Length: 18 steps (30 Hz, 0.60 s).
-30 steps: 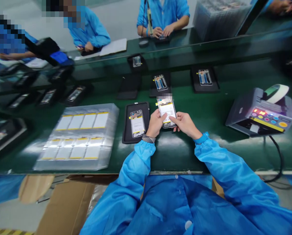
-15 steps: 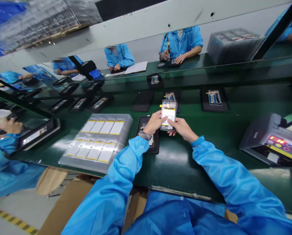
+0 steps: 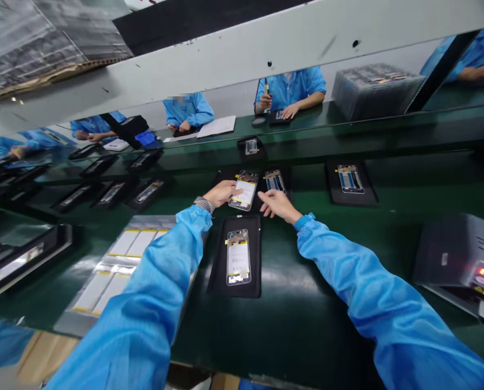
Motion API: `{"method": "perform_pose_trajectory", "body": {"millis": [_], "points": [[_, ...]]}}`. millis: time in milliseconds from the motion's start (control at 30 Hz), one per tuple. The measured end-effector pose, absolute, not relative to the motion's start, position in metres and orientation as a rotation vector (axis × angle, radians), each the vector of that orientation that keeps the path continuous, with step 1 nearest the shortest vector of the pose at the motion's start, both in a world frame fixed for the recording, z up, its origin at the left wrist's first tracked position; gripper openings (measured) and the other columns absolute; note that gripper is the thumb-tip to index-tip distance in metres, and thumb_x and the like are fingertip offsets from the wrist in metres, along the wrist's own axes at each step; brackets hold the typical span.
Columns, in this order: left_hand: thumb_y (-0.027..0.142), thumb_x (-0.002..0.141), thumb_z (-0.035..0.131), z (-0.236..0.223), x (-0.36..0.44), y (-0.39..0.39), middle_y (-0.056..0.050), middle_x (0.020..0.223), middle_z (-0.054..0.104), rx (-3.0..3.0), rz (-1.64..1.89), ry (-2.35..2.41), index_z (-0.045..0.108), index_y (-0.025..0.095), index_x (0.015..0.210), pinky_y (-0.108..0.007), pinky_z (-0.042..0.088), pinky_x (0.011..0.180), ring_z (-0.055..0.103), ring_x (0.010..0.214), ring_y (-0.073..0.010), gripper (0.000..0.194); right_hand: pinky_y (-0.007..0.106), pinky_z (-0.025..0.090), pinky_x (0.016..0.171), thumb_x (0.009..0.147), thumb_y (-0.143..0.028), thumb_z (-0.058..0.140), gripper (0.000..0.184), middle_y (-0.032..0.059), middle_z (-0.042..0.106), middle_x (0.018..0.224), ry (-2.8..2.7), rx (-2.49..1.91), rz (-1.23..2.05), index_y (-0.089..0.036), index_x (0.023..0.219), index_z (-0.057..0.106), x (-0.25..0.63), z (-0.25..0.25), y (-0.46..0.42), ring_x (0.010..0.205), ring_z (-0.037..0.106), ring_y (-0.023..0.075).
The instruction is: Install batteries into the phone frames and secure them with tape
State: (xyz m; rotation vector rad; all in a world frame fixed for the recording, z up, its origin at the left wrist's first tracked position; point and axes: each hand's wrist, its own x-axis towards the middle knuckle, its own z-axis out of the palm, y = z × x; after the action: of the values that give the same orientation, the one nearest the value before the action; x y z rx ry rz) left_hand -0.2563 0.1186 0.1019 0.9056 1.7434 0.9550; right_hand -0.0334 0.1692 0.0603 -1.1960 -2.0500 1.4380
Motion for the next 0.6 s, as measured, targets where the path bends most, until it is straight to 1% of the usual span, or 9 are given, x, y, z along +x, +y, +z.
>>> {"method": "perform_pose_trajectory", "body": {"millis": [67,133,200,267,300,367,433,500,600], "points": [[0.017,0.071,0.087,0.100,-0.290,0.135,-0.010,0.080,0.074,0.902,0.871,1.943,0.070,0.012,0.097,-0.036,0.059,0.077,0.074,0.083,-0.0274,0.032,0.032,0.056,0.078,0.106,-0.035,0.053,0.023,0.0159,0.074,0.104,-2.074,-1.390,1.181,-0.014,0.105,0.063,-0.034,0.057,0.201,0.093,0.073,0.0244],[0.017,0.074,0.086,0.095,-0.320,0.148,-0.010,0.078,0.073,0.896,0.827,2.061,0.069,0.010,0.098,-0.037,0.058,0.075,0.074,0.080,-0.0275,0.029,0.041,0.051,0.093,0.101,-0.024,0.058,0.017,0.0257,0.068,0.118,-2.103,-1.540,0.942,-0.009,0.108,0.064,-0.036,0.052,0.230,0.112,0.067,0.0325],[0.022,0.084,0.080,0.088,-0.341,0.156,-0.009,0.086,0.072,0.904,0.742,2.168,0.068,0.010,0.104,-0.037,0.059,0.075,0.072,0.081,-0.0239,0.026,0.046,0.047,0.099,0.097,-0.021,0.062,0.021,0.0297,0.065,0.123,-2.163,-1.603,0.790,-0.006,0.112,0.064,-0.041,0.045,0.251,0.118,0.063,0.0367],[0.030,0.094,0.071,0.080,-0.355,0.160,-0.009,0.103,0.071,0.938,0.626,2.261,0.066,0.011,0.114,-0.038,0.060,0.080,0.070,0.090,-0.0217,0.028,0.045,0.046,0.100,0.094,-0.021,0.067,0.028,0.0281,0.066,0.120,-2.241,-1.620,0.702,-0.004,0.116,0.064,-0.048,0.039,0.264,0.116,0.064,0.0361],[0.034,0.097,0.067,0.077,-0.359,0.160,-0.008,0.111,0.069,0.968,0.565,2.306,0.065,0.012,0.118,-0.040,0.060,0.083,0.069,0.096,-0.0222,0.031,0.044,0.047,0.098,0.092,-0.020,0.069,0.031,0.0268,0.067,0.118,-2.274,-1.632,0.670,-0.003,0.117,0.064,-0.052,0.036,0.269,0.114,0.065,0.0350],[0.038,0.098,0.065,0.075,-0.365,0.157,-0.009,0.124,0.065,1.049,0.459,2.394,0.064,0.013,0.125,-0.044,0.059,0.091,0.066,0.107,-0.0257,0.037,0.041,0.049,0.094,0.087,-0.016,0.072,0.036,0.0254,0.069,0.114,-2.329,-1.672,0.626,-0.002,0.119,0.064,-0.059,0.033,0.275,0.109,0.066,0.0331],[0.037,0.097,0.066,0.081,-0.370,0.147,-0.012,0.131,0.062,1.134,0.383,2.485,0.063,0.014,0.127,-0.049,0.056,0.097,0.063,0.115,-0.0277,0.038,0.040,0.049,0.090,0.085,-0.012,0.071,0.038,0.0265,0.069,0.111,-2.364,-1.724,0.599,0.000,0.120,0.065,-0.063,0.033,0.277,0.107,0.067,0.0327],[0.034,0.093,0.072,0.094,-0.378,0.128,-0.014,0.131,0.063,1.194,0.335,2.563,0.066,0.012,0.123,-0.047,0.052,0.102,0.061,0.119,-0.0278,0.037,0.041,0.049,0.087,0.084,-0.009,0.070,0.038,0.0293,0.068,0.109,-2.386,-1.764,0.577,0.002,0.120,0.067,-0.066,0.036,0.276,0.109,0.067,0.0347],[0.031,0.085,0.081,0.125,-0.396,0.074,-0.012,0.114,0.072,1.217,0.307,2.653,0.072,0.010,0.110,-0.034,0.048,0.100,0.063,0.110,-0.0249,0.034,0.042,0.049,0.085,0.084,-0.005,0.069,0.034,0.0349,0.067,0.107,-2.390,-1.803,0.533,0.003,0.117,0.070,-0.067,0.045,0.272,0.115,0.067,0.0394]]}}
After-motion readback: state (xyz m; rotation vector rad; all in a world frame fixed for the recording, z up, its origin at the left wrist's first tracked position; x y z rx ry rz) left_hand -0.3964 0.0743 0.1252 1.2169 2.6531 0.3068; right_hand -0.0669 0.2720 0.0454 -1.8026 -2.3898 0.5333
